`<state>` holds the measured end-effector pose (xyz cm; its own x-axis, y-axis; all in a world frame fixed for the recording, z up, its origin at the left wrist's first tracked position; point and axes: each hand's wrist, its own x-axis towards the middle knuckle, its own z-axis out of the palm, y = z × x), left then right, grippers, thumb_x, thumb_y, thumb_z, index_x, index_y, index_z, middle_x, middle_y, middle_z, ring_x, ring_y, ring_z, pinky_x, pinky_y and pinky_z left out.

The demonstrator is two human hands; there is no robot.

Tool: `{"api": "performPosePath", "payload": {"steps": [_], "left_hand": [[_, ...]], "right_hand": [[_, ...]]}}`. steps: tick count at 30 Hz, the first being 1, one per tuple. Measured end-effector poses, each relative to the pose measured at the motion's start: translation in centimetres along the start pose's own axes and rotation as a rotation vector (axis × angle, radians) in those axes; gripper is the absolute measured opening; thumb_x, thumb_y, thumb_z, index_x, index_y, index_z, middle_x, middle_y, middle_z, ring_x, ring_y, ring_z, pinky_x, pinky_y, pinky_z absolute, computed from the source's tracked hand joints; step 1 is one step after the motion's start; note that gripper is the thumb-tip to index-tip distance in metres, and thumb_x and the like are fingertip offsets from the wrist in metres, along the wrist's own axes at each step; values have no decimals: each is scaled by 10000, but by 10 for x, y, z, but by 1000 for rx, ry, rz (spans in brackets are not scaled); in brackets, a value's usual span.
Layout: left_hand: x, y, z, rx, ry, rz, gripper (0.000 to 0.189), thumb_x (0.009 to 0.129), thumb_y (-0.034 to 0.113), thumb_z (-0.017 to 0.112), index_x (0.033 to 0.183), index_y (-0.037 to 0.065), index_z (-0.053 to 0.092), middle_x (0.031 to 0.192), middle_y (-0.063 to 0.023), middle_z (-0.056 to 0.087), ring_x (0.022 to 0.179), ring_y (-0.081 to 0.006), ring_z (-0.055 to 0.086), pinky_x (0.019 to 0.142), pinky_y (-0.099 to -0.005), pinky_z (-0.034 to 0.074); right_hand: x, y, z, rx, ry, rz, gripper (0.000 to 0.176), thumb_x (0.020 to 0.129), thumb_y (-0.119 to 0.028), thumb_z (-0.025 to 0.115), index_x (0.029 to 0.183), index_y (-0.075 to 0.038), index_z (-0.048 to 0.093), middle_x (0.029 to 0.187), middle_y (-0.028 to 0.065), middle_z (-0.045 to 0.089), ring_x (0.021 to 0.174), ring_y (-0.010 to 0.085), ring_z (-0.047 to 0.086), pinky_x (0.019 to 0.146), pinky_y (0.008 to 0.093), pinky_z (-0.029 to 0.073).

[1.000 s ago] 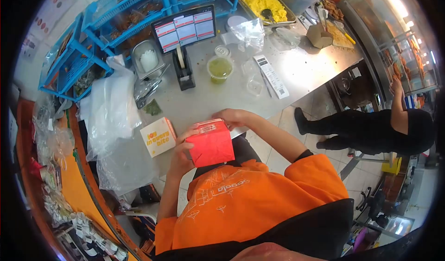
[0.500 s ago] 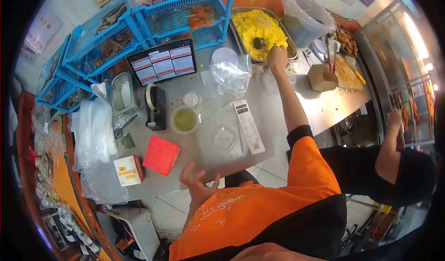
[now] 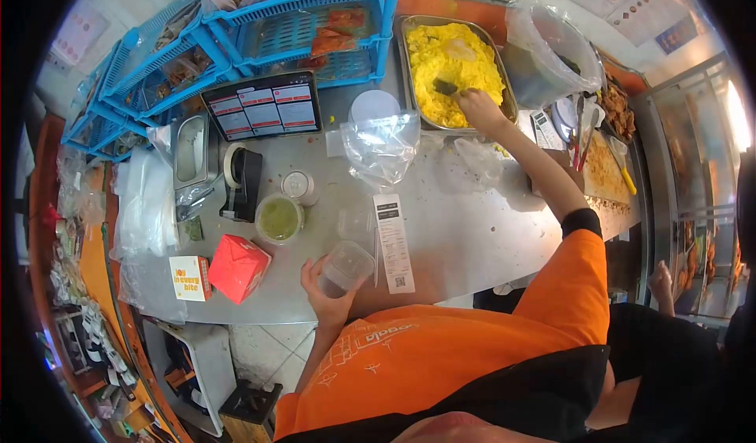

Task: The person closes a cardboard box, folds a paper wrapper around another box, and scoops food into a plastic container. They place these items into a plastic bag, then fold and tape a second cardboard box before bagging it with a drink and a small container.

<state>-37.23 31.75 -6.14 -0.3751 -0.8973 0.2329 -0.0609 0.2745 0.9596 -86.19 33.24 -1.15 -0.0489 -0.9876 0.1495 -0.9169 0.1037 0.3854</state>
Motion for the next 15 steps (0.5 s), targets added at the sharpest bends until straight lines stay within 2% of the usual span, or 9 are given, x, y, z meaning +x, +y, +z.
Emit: {"api": "performPosePath", "payload": {"steps": [2,4,6,7,8,10,12,14,15], "left_hand": [[20,28,10,67,-99,-19,861,564,126,909,1305,26,482,1213,-123,581,1129,-265,547,969,-377,419],[55,56,27,130,-202,-25,879,580,142,905,1331,19,464,1188,-122,609,1101,-250,569,963,-367,415],[97,81,55,108,-331,77,863,613,139,888,1364,75,468,1250,-137,605,1138,-254,570,984,-378,431],[118,89,72,117,-341,78,891,618,139,886,1387,84,440,1253,-126,606,1150,-258,566,986,-379,434],[139,95,90,126,-354,80,918,622,139,883,1410,93,413,1256,-115,608,1161,-263,562,988,-380,436],[178,99,127,27,-382,126,995,636,139,875,1460,103,318,1241,-143,619,1170,-287,564,983,-409,441],[210,90,166,53,-409,232,1082,632,135,874,1493,113,219,1205,-186,631,1124,-329,594,962,-418,458],[233,82,202,68,-442,201,1127,614,132,884,1503,142,191,1206,-176,630,1126,-316,593,972,-427,455],[241,80,217,86,-475,165,1173,596,129,893,1513,171,164,1208,-167,629,1128,-303,592,982,-436,452]], "right_hand": [[-6,0,-21,315,-95,157,238,759,-22,574,977,3,666,820,158,681,820,258,677,710,356,531],[-15,11,-9,432,-35,232,289,782,-10,546,1042,26,665,759,129,679,762,210,677,667,371,498],[-19,19,-22,1018,-162,754,202,866,-26,544,997,39,684,710,99,657,692,131,633,608,295,472],[-30,36,20,1257,-132,893,210,951,-77,524,1033,49,671,682,55,625,620,79,555,555,225,419],[-39,42,32,1255,-125,894,210,951,-77,524,1033,49,671,682,55,625,620,79,555,555,225,419],[-53,50,40,1745,62,987,228,975,-80,508,1088,57,651,677,27,614,565,80,513,517,211,388],[-52,45,7,1776,156,1008,243,974,-90,521,1128,64,630,664,16,599,538,85,493,500,208,369],[-49,41,-36,1524,294,951,247,978,-87,512,1132,65,631,673,6,603,545,78,496,504,196,360],[-48,39,-55,1366,315,857,242,981,-91,507,1130,52,633,648,24,593,540,87,493,512,233,389]]}}
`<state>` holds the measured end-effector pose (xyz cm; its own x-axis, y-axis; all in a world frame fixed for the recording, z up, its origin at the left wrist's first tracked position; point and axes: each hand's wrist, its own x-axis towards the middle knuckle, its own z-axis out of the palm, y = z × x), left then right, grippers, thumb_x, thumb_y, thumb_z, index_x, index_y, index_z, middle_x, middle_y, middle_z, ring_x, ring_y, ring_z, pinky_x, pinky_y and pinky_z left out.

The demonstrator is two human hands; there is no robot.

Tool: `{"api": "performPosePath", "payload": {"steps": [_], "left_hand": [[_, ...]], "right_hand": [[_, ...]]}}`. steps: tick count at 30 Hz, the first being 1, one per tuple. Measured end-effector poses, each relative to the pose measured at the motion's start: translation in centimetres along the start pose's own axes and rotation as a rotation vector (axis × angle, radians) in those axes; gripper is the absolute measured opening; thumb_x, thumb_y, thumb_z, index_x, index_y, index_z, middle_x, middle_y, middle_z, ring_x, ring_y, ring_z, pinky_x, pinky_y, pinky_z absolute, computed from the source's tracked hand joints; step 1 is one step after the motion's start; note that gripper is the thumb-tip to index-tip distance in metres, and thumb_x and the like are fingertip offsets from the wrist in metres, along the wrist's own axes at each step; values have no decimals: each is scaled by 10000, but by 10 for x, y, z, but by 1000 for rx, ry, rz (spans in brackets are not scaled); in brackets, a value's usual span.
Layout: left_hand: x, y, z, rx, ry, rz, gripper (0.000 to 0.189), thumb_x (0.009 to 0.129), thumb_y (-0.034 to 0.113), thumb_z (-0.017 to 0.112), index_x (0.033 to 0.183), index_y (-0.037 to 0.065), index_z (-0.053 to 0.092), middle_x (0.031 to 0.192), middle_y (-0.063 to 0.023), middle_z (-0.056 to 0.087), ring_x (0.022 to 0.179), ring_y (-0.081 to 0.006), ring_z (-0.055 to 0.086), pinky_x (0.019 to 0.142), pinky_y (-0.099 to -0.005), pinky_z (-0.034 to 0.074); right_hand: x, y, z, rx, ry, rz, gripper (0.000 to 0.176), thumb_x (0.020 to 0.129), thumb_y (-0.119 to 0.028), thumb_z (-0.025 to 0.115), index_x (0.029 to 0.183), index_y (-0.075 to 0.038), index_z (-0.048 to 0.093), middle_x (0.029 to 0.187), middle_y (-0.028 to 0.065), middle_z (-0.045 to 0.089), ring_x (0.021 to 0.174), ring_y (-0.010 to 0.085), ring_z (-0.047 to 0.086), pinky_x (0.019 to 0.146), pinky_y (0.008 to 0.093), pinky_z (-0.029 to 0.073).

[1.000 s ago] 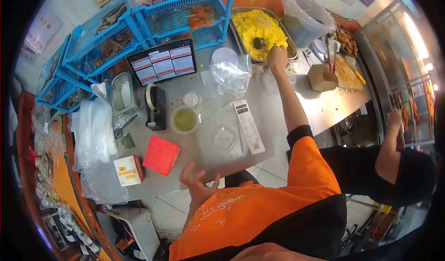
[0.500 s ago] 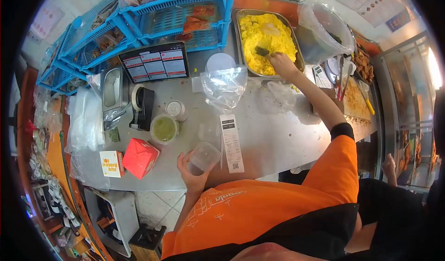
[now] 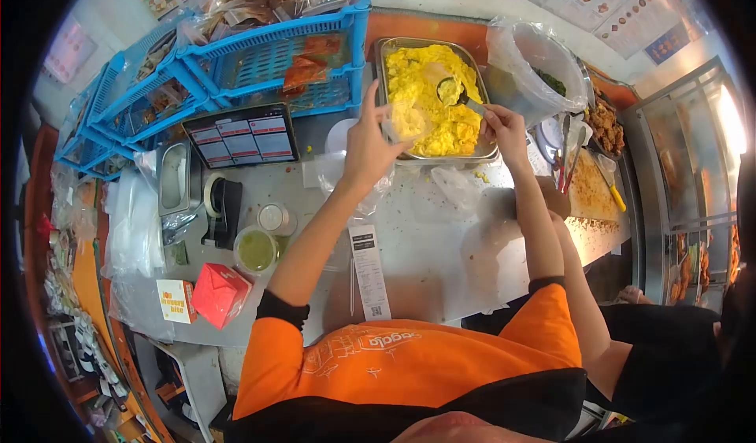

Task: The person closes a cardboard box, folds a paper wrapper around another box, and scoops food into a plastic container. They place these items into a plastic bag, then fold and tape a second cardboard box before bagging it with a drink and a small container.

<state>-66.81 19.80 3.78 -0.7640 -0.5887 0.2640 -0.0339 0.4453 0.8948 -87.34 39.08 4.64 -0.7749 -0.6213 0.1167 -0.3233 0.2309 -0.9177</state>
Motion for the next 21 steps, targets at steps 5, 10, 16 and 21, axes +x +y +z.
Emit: {"api": "performPosePath", "payload": {"steps": [5,10,16,21], "left_hand": [[29,11,30,-10,-56,-40,1249,568,102,903,1528,179,108,1167,-172,645,1094,-315,609,943,-407,484],[27,-2,36,-45,-27,-58,1273,573,81,898,1534,178,68,1179,-175,640,1107,-311,604,962,-400,477],[11,-27,23,-202,62,65,1215,620,50,863,1535,143,68,1264,-176,596,1161,-278,578,1019,-399,431],[-90,17,-47,-106,84,70,1066,681,-2,745,1525,98,101,1248,-155,575,1181,-269,556,1027,-403,411]], "right_hand": [[-31,-55,25,-723,63,-641,264,827,36,539,1058,24,666,706,109,635,557,226,567,556,332,459],[-34,-52,31,-940,94,-817,355,755,66,523,1076,8,664,758,132,648,652,294,620,603,337,490],[-1,-34,38,-504,95,-50,234,889,-55,544,1070,19,672,773,206,668,771,333,659,676,425,492],[-20,-22,85,-843,126,-443,208,907,-124,573,1039,24,638,895,232,632,880,398,612,753,463,474]]}}
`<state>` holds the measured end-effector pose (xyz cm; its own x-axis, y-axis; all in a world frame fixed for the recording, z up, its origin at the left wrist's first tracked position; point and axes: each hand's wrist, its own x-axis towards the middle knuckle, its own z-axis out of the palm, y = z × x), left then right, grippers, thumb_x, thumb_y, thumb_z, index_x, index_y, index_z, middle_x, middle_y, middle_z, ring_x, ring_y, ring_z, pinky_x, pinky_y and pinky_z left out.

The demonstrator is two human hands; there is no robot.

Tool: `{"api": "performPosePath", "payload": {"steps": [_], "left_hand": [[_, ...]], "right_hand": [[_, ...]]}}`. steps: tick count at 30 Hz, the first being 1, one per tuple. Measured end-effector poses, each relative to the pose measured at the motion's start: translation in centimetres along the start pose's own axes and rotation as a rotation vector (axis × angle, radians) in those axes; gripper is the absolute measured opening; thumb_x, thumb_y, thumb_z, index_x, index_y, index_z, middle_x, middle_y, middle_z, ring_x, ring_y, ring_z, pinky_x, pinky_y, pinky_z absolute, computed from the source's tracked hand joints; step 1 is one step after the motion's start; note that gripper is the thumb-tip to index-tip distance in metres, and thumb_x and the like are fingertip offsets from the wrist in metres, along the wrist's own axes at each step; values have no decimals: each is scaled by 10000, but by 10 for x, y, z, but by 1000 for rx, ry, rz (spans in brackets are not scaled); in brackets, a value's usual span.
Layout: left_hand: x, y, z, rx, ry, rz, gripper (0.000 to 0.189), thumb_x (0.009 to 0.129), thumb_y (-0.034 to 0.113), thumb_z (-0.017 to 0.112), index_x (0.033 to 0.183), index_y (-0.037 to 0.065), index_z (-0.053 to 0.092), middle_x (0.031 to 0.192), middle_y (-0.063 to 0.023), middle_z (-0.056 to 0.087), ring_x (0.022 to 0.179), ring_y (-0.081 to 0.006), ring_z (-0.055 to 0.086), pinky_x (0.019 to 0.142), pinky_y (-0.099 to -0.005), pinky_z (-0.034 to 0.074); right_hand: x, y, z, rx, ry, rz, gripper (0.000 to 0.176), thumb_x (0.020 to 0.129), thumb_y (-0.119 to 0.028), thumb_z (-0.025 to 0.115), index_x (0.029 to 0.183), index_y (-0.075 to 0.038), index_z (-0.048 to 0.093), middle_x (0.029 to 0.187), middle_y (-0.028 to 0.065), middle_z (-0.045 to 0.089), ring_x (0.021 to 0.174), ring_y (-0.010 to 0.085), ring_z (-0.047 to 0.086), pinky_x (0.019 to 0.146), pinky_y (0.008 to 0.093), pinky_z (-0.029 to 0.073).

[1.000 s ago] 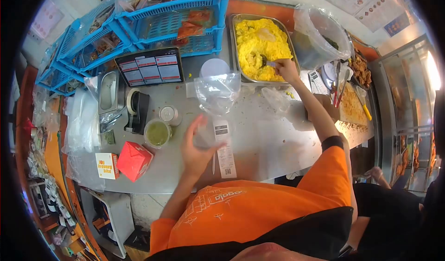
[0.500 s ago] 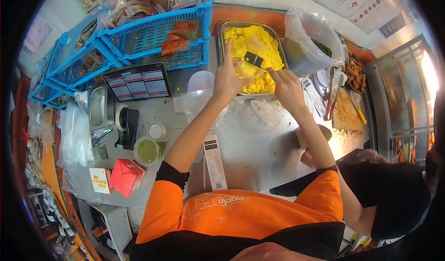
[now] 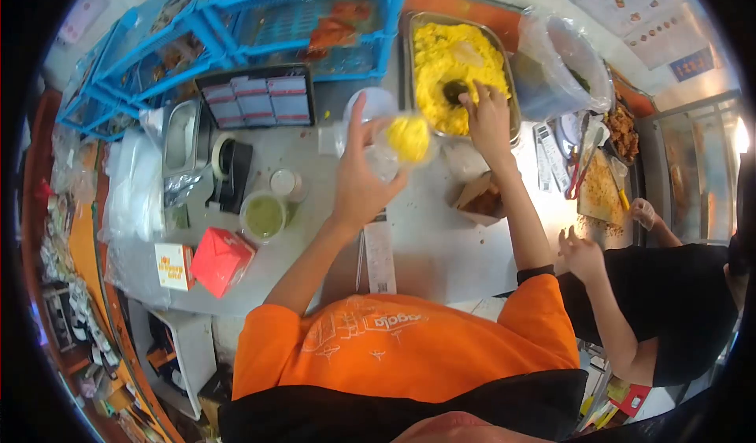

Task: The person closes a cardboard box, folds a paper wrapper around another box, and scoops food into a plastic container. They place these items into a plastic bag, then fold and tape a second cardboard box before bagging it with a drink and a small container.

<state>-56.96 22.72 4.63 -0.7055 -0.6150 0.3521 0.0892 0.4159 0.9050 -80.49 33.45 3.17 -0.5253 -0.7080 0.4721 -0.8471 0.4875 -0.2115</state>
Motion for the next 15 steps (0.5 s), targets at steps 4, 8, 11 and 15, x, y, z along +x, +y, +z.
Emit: {"api": "performPosePath", "payload": {"steps": [4,8,11,15], "left_hand": [[-128,31,-70,135,-90,-349,989,666,-46,711,1481,82,165,1270,-171,528,1191,-279,548,1039,-404,404],[-226,-16,-98,33,47,-530,1012,667,-43,727,1477,84,134,1279,-181,519,1230,-284,521,1054,-397,396],[-250,-53,-111,-39,5,-482,1078,674,21,777,1496,81,80,1350,-191,469,1290,-324,464,1093,-413,359],[-236,-18,-120,347,83,-360,1053,757,230,807,1529,72,109,1387,-169,430,1299,-288,438,1070,-386,376]], "right_hand": [[-45,-93,-40,569,-259,129,160,874,-87,609,1003,7,611,1005,214,606,948,387,576,834,437,482],[-139,-168,23,508,-484,-330,541,728,-191,750,1202,-49,532,1029,140,617,1085,361,523,957,447,423],[-161,-187,57,310,-421,-326,693,661,-232,783,1268,-80,485,1078,120,601,1108,337,509,951,482,395],[-144,-199,34,424,-574,-167,696,640,-216,782,1274,-118,510,1109,104,583,1085,306,518,932,444,390]]}}
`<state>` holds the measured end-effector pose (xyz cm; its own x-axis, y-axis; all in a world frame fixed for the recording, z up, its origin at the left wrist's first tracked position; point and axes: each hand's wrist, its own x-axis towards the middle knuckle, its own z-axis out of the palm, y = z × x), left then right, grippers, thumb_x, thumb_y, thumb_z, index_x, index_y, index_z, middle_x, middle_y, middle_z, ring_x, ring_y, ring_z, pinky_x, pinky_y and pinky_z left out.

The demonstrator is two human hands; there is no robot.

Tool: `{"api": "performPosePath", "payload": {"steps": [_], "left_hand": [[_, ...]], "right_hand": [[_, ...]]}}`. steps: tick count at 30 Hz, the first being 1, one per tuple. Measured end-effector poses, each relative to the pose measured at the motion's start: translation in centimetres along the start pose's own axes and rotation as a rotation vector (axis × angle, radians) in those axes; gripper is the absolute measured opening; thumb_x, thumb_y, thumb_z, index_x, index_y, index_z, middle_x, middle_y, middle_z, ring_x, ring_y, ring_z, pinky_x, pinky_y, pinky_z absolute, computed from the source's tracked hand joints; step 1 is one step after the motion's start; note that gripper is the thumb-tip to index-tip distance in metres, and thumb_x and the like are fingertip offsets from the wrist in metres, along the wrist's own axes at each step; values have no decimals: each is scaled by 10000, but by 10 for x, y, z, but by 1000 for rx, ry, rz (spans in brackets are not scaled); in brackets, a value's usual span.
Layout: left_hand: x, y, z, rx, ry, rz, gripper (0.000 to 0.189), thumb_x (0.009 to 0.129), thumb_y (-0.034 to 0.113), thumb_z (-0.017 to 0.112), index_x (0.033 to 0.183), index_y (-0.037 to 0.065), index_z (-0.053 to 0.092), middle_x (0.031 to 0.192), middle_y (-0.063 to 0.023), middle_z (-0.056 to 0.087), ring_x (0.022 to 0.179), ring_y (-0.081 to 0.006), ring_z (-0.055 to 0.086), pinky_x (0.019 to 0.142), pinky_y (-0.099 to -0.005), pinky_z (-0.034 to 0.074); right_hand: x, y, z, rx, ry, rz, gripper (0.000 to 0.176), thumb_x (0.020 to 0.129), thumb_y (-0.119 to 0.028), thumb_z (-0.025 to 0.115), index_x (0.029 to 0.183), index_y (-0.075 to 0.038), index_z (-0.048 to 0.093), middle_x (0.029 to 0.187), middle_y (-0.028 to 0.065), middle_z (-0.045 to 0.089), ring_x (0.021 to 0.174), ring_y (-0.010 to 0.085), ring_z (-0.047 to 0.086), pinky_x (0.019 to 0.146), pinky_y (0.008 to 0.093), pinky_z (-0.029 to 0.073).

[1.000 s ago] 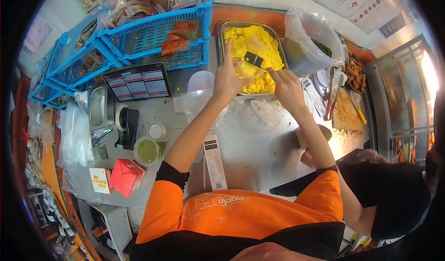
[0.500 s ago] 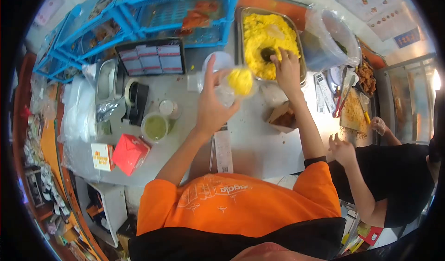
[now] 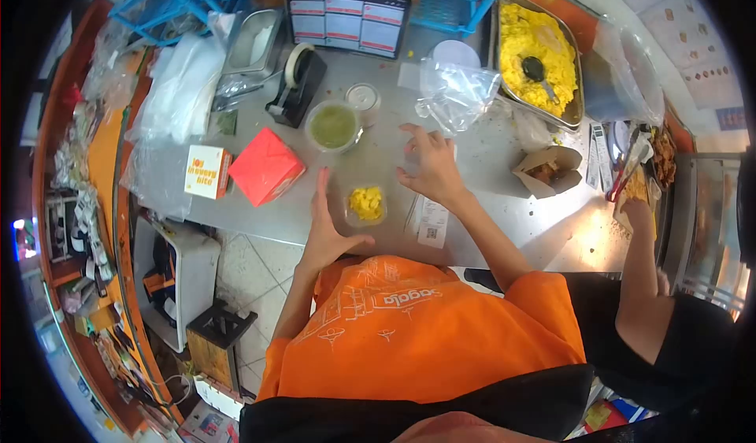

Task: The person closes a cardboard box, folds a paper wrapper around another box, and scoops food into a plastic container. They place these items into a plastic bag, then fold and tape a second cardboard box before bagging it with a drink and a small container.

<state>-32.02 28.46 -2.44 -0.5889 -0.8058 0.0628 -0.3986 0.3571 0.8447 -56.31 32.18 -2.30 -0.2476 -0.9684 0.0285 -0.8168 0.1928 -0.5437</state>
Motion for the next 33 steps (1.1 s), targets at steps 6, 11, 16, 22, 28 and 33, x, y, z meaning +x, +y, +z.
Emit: {"api": "performPosePath", "payload": {"steps": [6,11,16,22,28,33], "left_hand": [[-13,-24,1,-333,-36,-452,518,925,213,643,1388,56,469,1088,-123,608,876,-156,622,710,-290,526],[-14,-38,4,-352,-16,-350,343,922,173,642,1248,71,618,912,-77,641,745,-115,630,590,-249,514],[-1,-49,-1,-280,1,-252,275,924,175,639,1171,58,670,884,-72,642,729,-114,630,587,-248,516],[9,-53,-2,-360,-24,-414,269,927,212,626,1117,32,689,909,-116,667,728,-166,642,671,-295,513],[14,-54,-5,-168,-36,-153,304,938,217,620,1159,12,662,931,-85,687,784,-131,635,687,-251,498],[12,-50,-2,-172,-30,-206,305,903,167,649,1160,4,656,941,-102,692,818,-154,651,734,-294,517]], "right_hand": [[-44,-19,21,-154,-33,-72,722,619,-245,776,1281,-146,505,1233,141,515,1117,319,495,917,458,383],[-51,-21,30,-158,-113,-32,768,581,-242,796,1296,-200,518,1280,127,462,1158,332,459,918,482,380],[-29,-24,15,-100,-40,121,796,578,-234,825,1316,-210,527,1320,120,459,1180,325,440,979,457,343],[-33,-54,29,153,-180,-307,898,598,-147,818,1407,-147,429,1340,101,447,1218,320,402,1043,441,292],[-30,-47,50,259,-201,-342,904,636,-143,815,1435,-119,391,1347,112,431,1228,343,386,1071,445,302],[-33,-59,52,230,-210,-330,815,712,-173,771,1434,-120,397,1402,129,398,1289,368,348,1080,486,294]]}}
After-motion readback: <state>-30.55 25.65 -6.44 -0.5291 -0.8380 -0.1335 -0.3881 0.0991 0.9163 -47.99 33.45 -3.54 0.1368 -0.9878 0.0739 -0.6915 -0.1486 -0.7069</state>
